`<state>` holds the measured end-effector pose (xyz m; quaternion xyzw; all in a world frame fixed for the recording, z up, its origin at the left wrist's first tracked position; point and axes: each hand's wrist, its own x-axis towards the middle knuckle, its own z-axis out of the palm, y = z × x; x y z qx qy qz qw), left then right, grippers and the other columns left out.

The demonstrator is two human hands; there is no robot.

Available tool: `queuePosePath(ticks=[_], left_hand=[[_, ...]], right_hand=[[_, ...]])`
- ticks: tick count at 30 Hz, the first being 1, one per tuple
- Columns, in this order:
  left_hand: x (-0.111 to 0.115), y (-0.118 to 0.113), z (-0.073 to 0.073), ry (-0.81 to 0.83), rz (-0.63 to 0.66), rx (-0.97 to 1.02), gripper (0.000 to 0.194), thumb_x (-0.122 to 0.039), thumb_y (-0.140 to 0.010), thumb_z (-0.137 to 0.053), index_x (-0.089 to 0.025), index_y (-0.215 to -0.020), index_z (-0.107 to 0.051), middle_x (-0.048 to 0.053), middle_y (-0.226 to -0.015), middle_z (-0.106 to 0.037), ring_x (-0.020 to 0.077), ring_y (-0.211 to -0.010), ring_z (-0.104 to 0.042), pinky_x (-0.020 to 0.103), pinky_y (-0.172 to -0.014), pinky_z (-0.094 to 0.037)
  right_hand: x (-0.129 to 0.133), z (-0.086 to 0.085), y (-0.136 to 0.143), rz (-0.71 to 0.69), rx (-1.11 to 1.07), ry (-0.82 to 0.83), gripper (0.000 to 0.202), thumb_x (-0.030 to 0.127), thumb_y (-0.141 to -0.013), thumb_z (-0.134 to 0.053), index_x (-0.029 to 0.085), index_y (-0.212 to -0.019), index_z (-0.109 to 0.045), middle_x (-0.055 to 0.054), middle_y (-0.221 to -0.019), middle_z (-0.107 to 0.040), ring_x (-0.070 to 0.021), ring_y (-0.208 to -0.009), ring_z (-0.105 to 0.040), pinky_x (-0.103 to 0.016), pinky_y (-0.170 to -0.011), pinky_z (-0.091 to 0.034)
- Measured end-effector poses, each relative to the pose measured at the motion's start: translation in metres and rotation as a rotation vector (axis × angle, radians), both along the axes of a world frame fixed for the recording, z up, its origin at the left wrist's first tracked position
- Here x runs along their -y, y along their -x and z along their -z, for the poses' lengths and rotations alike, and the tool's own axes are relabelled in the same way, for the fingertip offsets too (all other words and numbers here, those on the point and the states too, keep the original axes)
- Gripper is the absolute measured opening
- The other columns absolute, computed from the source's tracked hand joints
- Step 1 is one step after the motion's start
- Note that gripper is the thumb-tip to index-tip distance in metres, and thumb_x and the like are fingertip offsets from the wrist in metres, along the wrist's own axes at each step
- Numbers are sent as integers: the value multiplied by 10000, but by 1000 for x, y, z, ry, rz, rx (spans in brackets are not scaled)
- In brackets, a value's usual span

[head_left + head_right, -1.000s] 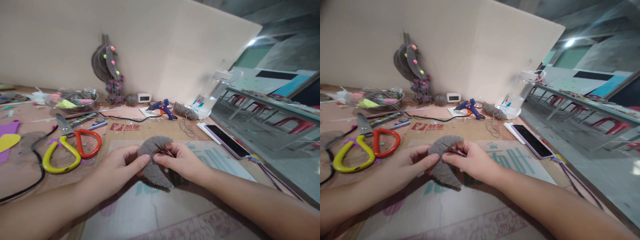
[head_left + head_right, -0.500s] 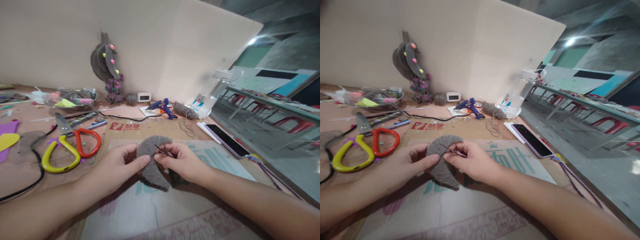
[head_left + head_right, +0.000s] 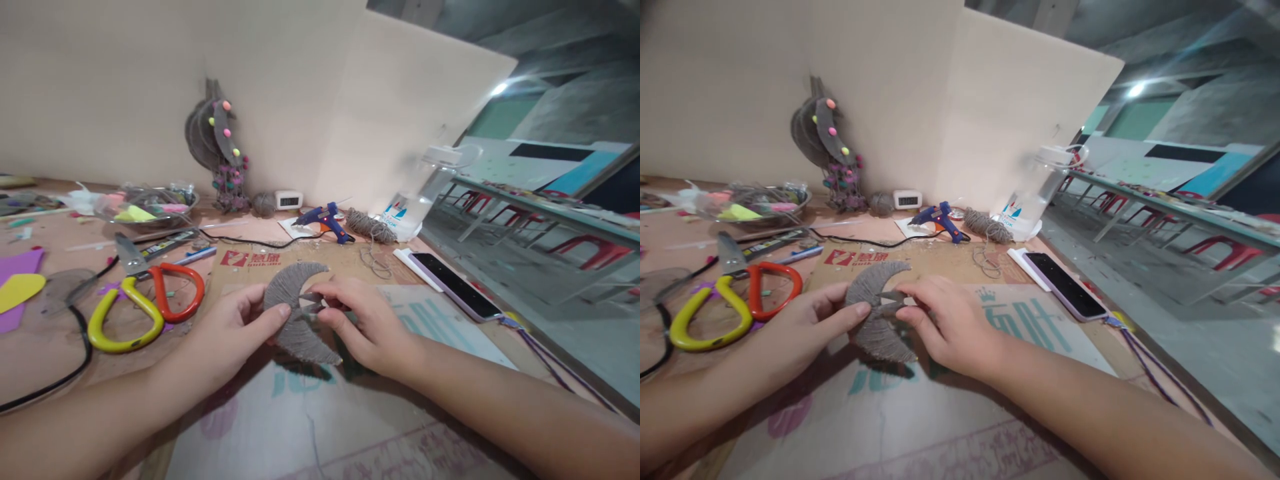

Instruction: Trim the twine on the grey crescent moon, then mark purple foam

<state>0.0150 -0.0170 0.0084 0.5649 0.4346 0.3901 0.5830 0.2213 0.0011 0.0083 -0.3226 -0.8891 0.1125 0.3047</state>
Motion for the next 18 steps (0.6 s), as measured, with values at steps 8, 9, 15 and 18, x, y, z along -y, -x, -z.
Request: queuePosePath(ticks=[8, 9, 15, 18], left_hand=[[1, 1, -1, -26, 0, -13, 231, -260, -811, -531, -175, -989, -652, 21, -853, -715, 188, -802, -629, 270, -719, -490], [0, 1, -1, -36, 6, -14, 235, -256, -813, -527, -176, -996, -650, 21, -863, -716, 189, -812, -630, 272, -728, -489], [0, 2, 1, -45, 24, 8, 234, -252, -831, -522, -193, -1021, -644, 14, -945, -724, 183, -895, -625, 273, -815, -476], [0, 2, 1, -43, 36, 28, 234, -248, -835, -525, -195, -1032, -639, 14, -981, -723, 181, -926, -629, 269, -844, -468]], right_hand=[[-1, -3, 0, 40, 118, -172, 216, 242, -943, -419, 152, -1032, -595, -65, -802, -617, -166, -732, -531, -289, -660, -395], [-1, -3, 0, 43, 122, -170, 212, 245, -941, -426, 154, -1032, -594, -65, -804, -617, -167, -735, -531, -289, -661, -395], [-1, -1, -1, 22, 147, -163, 214, 256, -936, -444, 150, -1053, -589, -72, -830, -630, -168, -742, -534, -290, -668, -391], [-1, -1, -1, 27, 156, -150, 219, 254, -938, -440, 141, -1047, -593, -75, -830, -627, -170, -751, -535, -291, -675, -393]])
